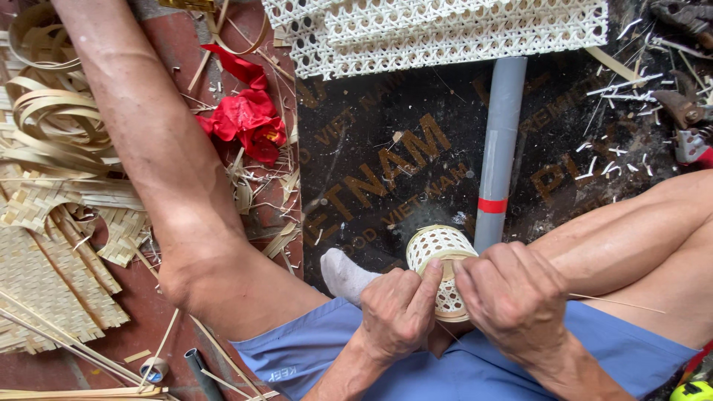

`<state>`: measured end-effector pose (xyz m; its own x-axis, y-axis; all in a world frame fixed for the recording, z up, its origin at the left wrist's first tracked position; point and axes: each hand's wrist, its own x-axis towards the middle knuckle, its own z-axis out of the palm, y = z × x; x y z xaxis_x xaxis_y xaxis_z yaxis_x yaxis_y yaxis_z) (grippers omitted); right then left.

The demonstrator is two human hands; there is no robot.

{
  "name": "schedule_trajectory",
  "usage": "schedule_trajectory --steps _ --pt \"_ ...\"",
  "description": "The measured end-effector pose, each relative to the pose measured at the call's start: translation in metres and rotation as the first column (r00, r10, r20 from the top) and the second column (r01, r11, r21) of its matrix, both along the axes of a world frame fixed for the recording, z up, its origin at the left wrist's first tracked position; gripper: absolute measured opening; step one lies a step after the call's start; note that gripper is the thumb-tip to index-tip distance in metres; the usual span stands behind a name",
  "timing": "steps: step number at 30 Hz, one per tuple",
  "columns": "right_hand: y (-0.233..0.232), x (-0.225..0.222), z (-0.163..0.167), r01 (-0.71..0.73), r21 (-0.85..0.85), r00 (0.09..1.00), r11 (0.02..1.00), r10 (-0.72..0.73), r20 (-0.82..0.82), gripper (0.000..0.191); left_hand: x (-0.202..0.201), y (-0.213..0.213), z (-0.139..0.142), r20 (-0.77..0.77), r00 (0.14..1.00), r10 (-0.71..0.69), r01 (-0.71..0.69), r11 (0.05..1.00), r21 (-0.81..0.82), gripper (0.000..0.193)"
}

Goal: The person sits on the floor and assembles small woven bamboo baskets. They press a woven bamboo cylinder onto a round wooden base, trim protruding strips with shears, apply glue from a squeeze bottle around the inside rim, and fit a thin wooden ring over the top edge, setting finished baskets aside.

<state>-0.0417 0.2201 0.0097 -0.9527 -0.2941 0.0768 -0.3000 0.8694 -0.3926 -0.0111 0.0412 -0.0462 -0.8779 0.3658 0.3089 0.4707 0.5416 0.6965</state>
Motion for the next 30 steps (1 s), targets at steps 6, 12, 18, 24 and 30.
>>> schedule_trajectory --steps 6,12,18,24,30 --pt "-0.024 0.008 0.022 0.1 -0.008 0.994 0.995 -0.1 -0.031 0.012 0.007 -0.001 0.017 -0.048 0.998 0.045 -0.045 0.999 0.004 0.047" --pt "0.03 -0.03 0.046 -0.621 -0.11 0.769 0.776 0.631 0.105 0.019 0.002 -0.026 0.028 -0.123 0.972 -0.201 0.206 0.978 0.027 0.044" --pt "0.026 -0.052 0.051 -0.748 0.008 0.651 0.664 0.731 0.204 0.014 -0.001 -0.01 0.033 -0.133 0.968 -0.212 0.209 0.977 -0.041 0.042" --pt "0.043 -0.102 0.014 0.084 -0.391 0.97 0.916 0.015 0.243 0.007 -0.007 -0.008 0.028 -0.067 0.996 -0.054 0.05 0.997 -0.062 0.05" --pt "0.13 -0.111 -0.006 0.02 0.522 0.889 0.853 0.223 -0.4 0.008 -0.004 -0.007 0.013 -0.049 0.997 -0.067 0.065 0.997 -0.052 0.05"
